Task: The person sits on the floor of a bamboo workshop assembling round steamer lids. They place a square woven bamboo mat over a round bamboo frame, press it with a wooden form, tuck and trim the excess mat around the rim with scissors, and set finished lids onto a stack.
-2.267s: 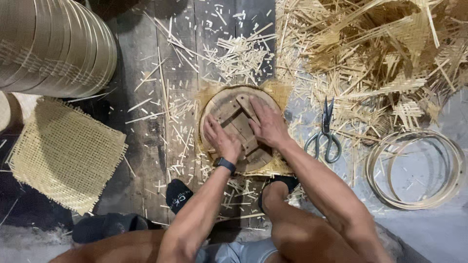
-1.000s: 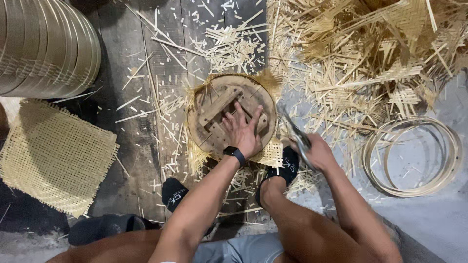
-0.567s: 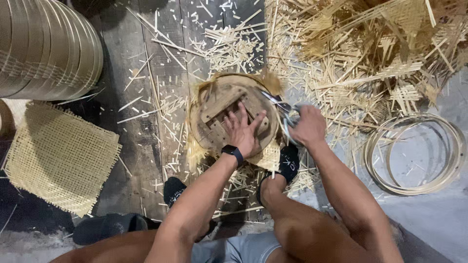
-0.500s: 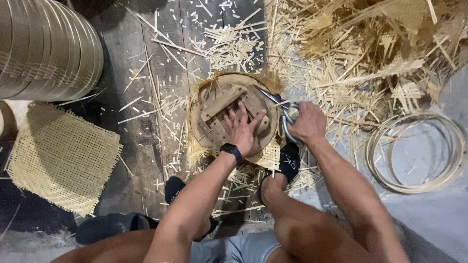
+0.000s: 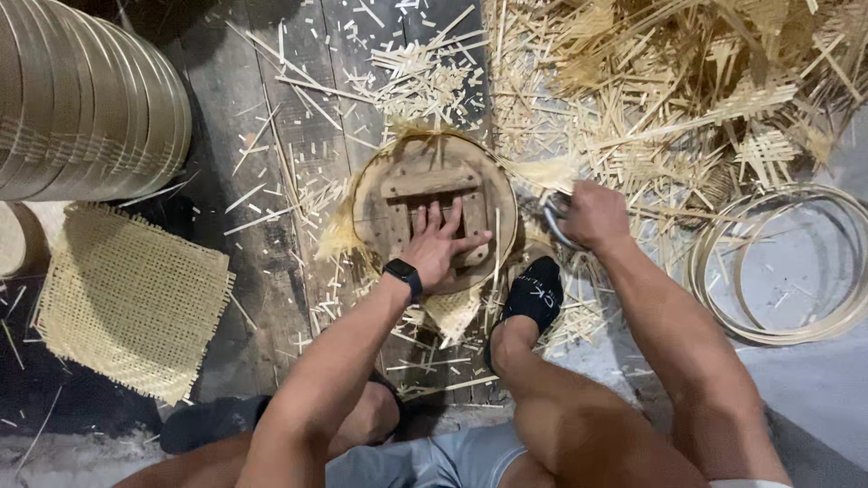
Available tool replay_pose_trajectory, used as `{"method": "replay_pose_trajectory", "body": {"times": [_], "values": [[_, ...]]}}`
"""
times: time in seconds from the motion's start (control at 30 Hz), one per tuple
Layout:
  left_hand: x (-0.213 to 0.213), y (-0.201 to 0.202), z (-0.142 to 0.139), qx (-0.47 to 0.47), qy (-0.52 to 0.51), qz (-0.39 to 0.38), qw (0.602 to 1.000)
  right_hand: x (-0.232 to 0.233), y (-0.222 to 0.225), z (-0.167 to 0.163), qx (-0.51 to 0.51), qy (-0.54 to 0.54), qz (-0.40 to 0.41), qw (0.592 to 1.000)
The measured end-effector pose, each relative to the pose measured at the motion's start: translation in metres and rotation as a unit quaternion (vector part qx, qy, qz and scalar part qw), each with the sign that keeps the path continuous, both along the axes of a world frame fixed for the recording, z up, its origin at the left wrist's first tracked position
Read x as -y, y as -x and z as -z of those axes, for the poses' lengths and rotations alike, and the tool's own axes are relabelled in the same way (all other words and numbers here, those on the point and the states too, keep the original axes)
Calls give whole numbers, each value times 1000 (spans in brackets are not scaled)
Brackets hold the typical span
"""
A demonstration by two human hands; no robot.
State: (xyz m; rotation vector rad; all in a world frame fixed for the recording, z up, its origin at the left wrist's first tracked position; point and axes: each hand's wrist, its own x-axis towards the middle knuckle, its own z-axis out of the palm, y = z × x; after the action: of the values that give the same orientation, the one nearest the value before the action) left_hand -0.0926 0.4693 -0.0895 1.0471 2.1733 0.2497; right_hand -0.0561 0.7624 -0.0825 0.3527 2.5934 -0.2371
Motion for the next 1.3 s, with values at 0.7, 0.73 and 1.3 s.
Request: {"method": "replay_pose_trajectory", "body": {"times": [0.7,0.73,1.3], "values": [[-81,17,33,-144,9,-679,720,8,32,25,-135,-23,-114,984],[-80,16,36,-162,-1,-661,733,7,32,27,-112,-21,-110,987],[-35,-12,10,-145,-122,-346,919,2,15,13,141,-3,-18,990]]}}
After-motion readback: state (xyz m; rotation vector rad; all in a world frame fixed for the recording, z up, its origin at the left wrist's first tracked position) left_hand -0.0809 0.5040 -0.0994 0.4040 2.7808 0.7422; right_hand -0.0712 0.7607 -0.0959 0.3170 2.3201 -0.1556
